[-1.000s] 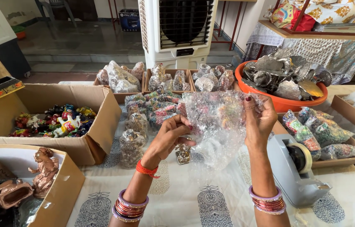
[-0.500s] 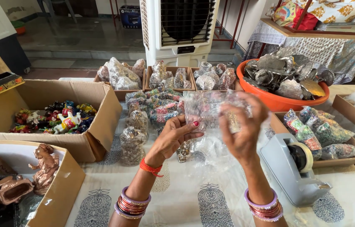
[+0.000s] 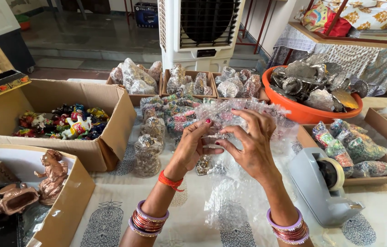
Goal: The person cleans a small religious statuette using a white cloth. The person repeatedly wipes various surfaces of the statuette while holding it by hand at a table filled with various packaged and unpackaged goods.
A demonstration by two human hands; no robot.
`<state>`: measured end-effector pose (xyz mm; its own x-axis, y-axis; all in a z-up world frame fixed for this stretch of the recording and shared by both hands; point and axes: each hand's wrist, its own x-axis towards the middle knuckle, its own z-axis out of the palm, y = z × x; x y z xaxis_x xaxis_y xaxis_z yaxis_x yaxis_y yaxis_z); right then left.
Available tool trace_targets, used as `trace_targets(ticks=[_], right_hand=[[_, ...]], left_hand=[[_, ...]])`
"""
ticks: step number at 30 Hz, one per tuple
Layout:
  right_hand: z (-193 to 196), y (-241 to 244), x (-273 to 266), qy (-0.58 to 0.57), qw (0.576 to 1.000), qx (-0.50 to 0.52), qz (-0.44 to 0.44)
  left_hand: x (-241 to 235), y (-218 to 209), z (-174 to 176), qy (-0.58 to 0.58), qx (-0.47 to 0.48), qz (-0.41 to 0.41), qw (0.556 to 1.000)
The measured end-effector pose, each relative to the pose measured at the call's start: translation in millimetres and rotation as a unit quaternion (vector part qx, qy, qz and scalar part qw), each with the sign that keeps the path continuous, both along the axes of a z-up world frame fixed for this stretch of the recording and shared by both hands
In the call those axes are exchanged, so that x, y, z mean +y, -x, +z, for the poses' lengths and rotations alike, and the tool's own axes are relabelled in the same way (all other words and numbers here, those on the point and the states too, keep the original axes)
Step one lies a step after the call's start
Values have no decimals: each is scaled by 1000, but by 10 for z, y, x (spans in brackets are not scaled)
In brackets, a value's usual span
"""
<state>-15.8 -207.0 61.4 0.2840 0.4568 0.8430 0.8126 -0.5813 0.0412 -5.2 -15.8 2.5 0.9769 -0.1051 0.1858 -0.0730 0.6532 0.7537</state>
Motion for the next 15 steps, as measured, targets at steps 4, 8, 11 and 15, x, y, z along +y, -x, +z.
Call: trace_targets(ticks=[4,8,11,15], right_hand=[[-17,14,5,17,1000,-17,-18],[18,107,5,51,998,-17,-42],[18,111,0,62,997,-1,-37],[15,108,-9,70,997,24,-24]], left_hand=[[2,22,50,-15,3,8,1000],[14,3,28,-28,-2,12,1000],[14,9,41,-27,-4,11,1000],[8,-8,21,-35,-3,18,999]])
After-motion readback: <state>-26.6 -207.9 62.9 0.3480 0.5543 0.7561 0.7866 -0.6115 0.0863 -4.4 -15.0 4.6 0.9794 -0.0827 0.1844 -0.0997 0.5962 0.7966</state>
